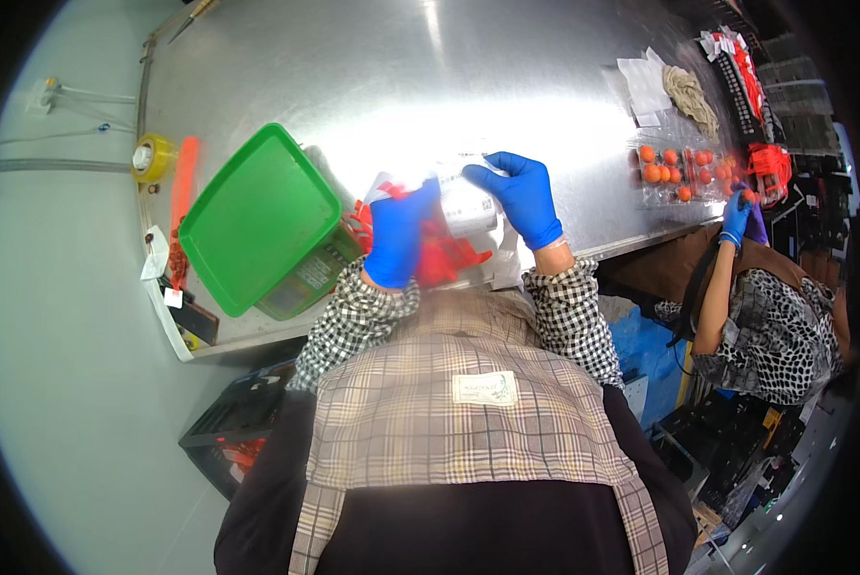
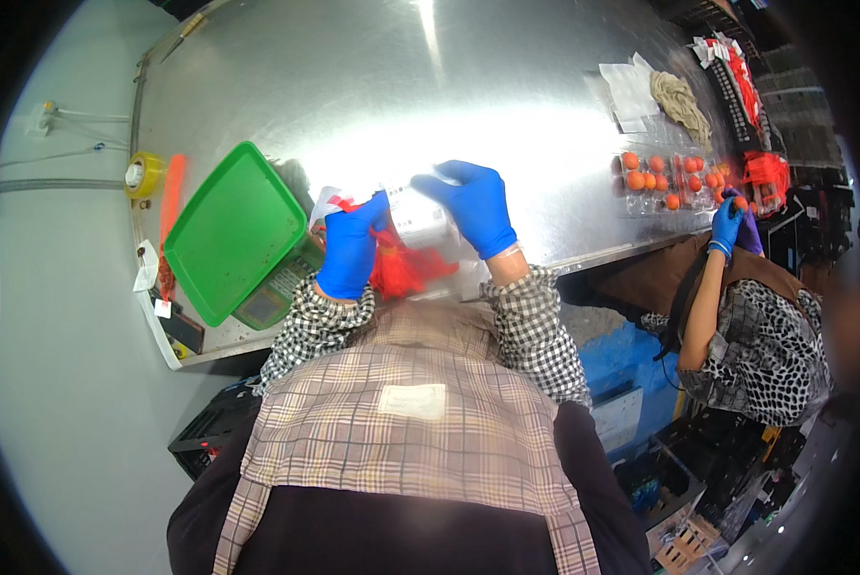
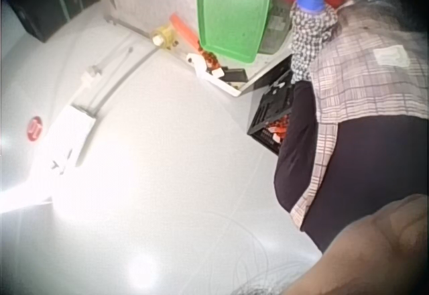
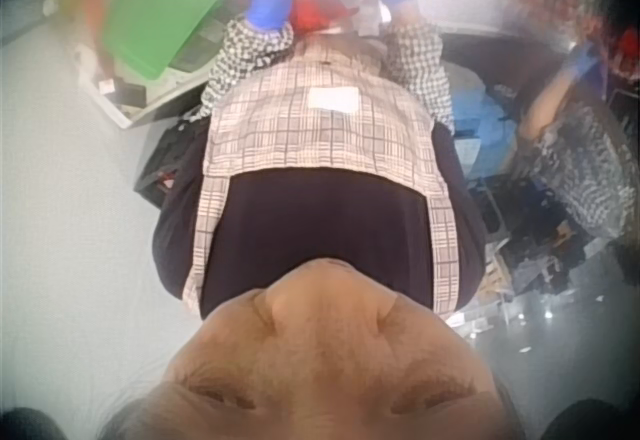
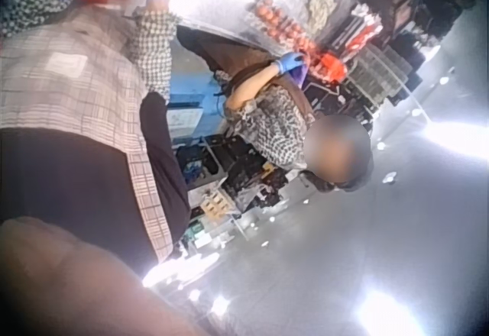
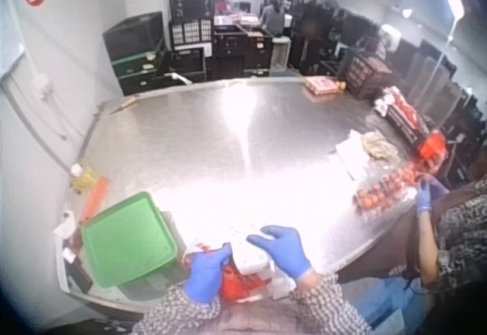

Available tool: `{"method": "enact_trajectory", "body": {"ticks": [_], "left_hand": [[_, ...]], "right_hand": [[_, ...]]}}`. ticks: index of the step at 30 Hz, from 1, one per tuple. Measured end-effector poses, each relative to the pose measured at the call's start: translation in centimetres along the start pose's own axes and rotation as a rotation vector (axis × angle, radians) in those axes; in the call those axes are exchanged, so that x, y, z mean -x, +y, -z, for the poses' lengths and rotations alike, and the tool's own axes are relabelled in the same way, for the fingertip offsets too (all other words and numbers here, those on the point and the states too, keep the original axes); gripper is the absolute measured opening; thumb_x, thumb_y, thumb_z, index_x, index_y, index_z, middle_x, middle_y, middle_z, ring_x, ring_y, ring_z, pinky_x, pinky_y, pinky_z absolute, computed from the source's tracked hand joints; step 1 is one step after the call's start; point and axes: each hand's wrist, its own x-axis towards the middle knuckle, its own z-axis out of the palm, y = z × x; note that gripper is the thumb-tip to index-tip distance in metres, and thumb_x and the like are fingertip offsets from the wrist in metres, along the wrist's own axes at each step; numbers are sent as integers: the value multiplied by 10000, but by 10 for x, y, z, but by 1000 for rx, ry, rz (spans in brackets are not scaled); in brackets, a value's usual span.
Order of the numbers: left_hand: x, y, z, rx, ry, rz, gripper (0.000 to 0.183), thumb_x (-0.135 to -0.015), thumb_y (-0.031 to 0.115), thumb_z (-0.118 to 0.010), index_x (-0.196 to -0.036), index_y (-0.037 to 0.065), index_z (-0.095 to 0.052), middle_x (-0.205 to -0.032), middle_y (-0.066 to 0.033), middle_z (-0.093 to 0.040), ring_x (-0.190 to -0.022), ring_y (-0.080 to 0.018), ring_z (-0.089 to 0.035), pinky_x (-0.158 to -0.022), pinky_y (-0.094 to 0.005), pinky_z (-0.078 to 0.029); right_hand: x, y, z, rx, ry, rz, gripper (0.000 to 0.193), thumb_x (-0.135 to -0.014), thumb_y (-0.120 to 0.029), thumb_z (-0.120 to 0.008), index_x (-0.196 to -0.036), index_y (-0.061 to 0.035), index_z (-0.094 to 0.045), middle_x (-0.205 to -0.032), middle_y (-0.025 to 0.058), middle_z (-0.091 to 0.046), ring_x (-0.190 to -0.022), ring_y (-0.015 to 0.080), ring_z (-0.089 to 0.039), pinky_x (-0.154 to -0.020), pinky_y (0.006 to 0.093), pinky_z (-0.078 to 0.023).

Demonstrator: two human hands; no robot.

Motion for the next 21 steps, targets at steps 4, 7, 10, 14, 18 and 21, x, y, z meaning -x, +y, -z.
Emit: {"method": "enact_trajectory", "body": {"ticks": [4, 7, 10, 14, 18, 21], "left_hand": [[-6, -22, 16, -95, -105, -77, 167, -897, 29, -594, -730, 28, -610, -648, 17, -521, -604, -61, -481, -554, -250, -383], [-5, -31, 19, 28, -69, -37, 109, -895, -3, -592, -813, 24, -658, -674, 6, -536, -630, -67, -485, -577, -253, -410], [-2, -29, 13, 124, -47, -81, 88, -894, 13, -618, -949, 13, -686, -735, -13, -588, -673, -88, -536, -613, -259, -446], [3, -2, -2, 201, 3, 59, 173, -897, 25, -638, -1060, -15, -683, -818, -26, -642, -726, -111, -598, -641, -269, -482], [-5, -28, 2, 211, 74, -122, 120, -897, 38, -660, -999, -14, -696, -795, -9, -634, -686, -98, -591, -603, -265, -471], [-19, -19, 24, 69, 129, 32, 271, -972, 87, -559, -1213, -30, -602, -1073, -78, -618, -931, -158, -609, -833, -298, -500]], "right_hand": [[0, -1, 0, 25, -8, -19, 420, -789, -337, -817, -972, 34, -739, -767, 87, -716, -671, 117, -633, -633, 275, -515], [1, -6, -3, 96, 4, 5, 365, -799, -292, -813, -958, 29, -741, -781, 75, -719, -680, 105, -635, -638, 262, -519], [3, -15, -4, 123, -7, -36, 236, -822, -178, -806, -939, 17, -743, -836, 49, -728, -728, 80, -644, -662, 229, -526], [3, -8, -9, 150, 29, -32, 393, -784, -312, -819, -985, 17, -742, -849, 105, -736, -740, 135, -671, -681, 268, -538], [6, -4, -9, 261, -28, 23, 491, -760, -376, -827, -1043, 15, -737, -935, 156, -743, -817, 175, -699, -738, 293, -551], [19, -23, 14, 147, -274, -75, 425, -791, -275, -816, -1084, 19, -725, -1012, 148, -740, -865, 181, -700, -788, 306, -550]]}}
